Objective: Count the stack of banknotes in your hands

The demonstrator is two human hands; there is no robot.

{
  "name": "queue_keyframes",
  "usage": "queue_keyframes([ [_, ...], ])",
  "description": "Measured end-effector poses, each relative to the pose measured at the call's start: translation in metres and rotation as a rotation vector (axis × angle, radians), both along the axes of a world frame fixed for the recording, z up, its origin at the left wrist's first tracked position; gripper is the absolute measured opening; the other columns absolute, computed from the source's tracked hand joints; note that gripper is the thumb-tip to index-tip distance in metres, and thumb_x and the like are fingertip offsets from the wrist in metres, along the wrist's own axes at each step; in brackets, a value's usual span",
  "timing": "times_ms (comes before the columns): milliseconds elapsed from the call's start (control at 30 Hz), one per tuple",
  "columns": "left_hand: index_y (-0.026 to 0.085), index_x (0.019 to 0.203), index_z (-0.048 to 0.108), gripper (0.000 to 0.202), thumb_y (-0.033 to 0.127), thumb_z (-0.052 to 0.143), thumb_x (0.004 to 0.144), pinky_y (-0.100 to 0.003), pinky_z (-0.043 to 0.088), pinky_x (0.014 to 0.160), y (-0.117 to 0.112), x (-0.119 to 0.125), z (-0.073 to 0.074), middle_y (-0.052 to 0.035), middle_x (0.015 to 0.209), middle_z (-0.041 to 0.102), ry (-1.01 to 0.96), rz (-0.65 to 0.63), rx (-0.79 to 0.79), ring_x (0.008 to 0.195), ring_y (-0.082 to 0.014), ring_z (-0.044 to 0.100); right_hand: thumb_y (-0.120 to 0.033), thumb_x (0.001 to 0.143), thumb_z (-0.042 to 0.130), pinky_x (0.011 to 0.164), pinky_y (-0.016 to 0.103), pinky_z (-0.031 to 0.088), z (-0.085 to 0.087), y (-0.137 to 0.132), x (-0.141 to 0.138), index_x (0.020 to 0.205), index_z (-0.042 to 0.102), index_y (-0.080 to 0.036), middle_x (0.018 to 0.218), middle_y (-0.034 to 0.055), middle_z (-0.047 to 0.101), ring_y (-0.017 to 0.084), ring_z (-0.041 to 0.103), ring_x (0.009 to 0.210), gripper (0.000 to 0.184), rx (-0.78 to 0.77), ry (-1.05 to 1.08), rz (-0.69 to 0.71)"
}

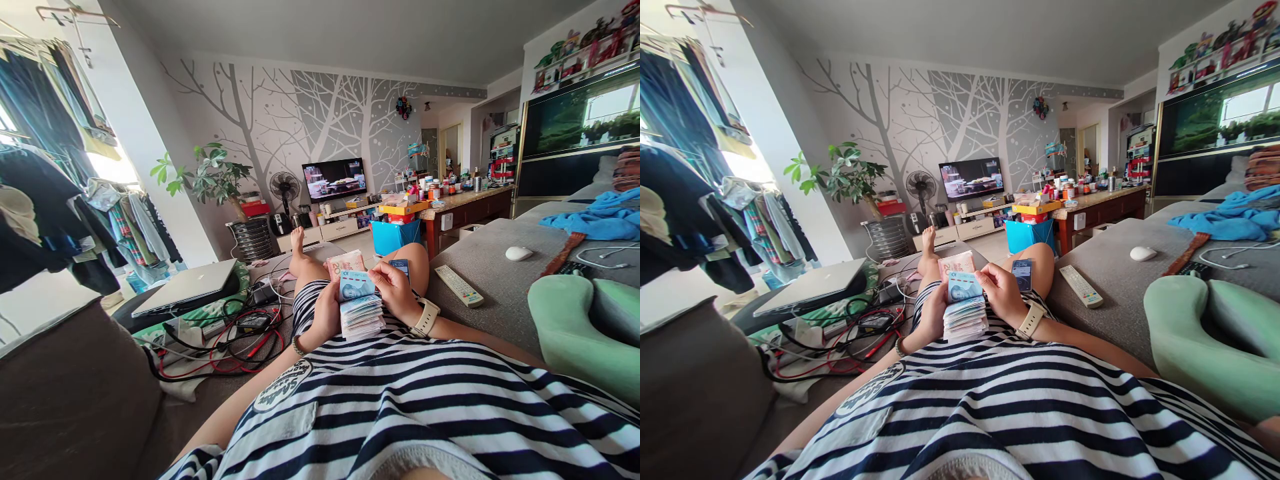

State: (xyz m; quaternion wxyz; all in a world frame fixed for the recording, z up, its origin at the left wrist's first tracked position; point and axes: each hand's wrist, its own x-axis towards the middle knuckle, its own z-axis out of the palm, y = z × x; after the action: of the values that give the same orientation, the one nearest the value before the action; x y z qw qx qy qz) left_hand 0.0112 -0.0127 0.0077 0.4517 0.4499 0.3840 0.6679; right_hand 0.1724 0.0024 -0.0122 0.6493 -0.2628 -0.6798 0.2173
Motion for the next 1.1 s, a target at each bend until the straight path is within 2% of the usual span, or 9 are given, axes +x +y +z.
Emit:
queue_keyframes([
  [133, 0.021, 0.056, 0.067, 0.022, 0.013, 0.058, 0.075, -0.028, 0.046, 0.078, -0.007, -0.001, 0.004, -0.0013, 0.056, 0.057, 0.259, 0.099, 0.046, 0.078, -0.0220, 0.058, -0.052, 0.094, 0.052, 0.056, 0.027, 0.037, 0.001, -0.002, 0.000, 0.073, 0.054, -0.021, 0.064, -0.0009, 0.051, 0.015, 0.048, 0.059, 0.038, 0.017, 0.006, 0.017],
  [200, 0.020, 0.055, 0.067, 0.025, 0.015, 0.057, 0.077, -0.028, 0.045, 0.076, -0.009, -0.001, 0.004, -0.0022, 0.058, 0.058, 0.322, 0.117, 0.065, 0.075, -0.0213, 0.056, -0.050, 0.094, 0.052, 0.056, 0.026, 0.037, 0.000, -0.003, 0.000, 0.074, 0.054, -0.020, 0.065, -0.0008, 0.052, 0.014, 0.048, 0.059, 0.036, 0.021, 0.012, 0.030],
  [500, 0.022, 0.061, 0.064, 0.022, 0.012, 0.050, 0.075, -0.034, 0.042, 0.081, 0.003, -0.011, -0.006, -0.0033, 0.072, 0.065, 0.678, 0.180, 0.195, 0.080, -0.0239, 0.056, -0.046, 0.094, 0.054, 0.059, 0.026, 0.040, -0.002, 0.000, -0.001, 0.079, 0.058, -0.019, 0.068, 0.0000, 0.057, 0.014, 0.052, 0.063, 0.031, 0.032, 0.027, 0.066],
  [700, 0.022, 0.053, 0.058, 0.022, 0.014, 0.053, 0.073, -0.035, 0.042, 0.080, 0.005, -0.011, -0.008, -0.0028, 0.064, 0.061, 0.630, 0.184, 0.203, 0.077, -0.0244, 0.055, -0.041, 0.095, 0.055, 0.059, 0.025, 0.040, -0.003, 0.001, -0.001, 0.080, 0.059, -0.018, 0.070, 0.0001, 0.059, 0.014, 0.053, 0.063, 0.027, 0.024, 0.033, 0.095],
  [1100, 0.023, 0.047, 0.052, 0.025, 0.012, 0.053, 0.070, -0.033, 0.038, 0.076, 0.006, -0.009, -0.008, -0.0019, 0.060, 0.055, 0.606, 0.194, 0.183, 0.070, -0.0216, 0.048, -0.042, 0.094, 0.055, 0.060, 0.026, 0.040, -0.004, 0.001, -0.001, 0.080, 0.059, -0.018, 0.069, 0.0000, 0.059, 0.014, 0.054, 0.064, 0.028, 0.022, 0.027, 0.091],
])
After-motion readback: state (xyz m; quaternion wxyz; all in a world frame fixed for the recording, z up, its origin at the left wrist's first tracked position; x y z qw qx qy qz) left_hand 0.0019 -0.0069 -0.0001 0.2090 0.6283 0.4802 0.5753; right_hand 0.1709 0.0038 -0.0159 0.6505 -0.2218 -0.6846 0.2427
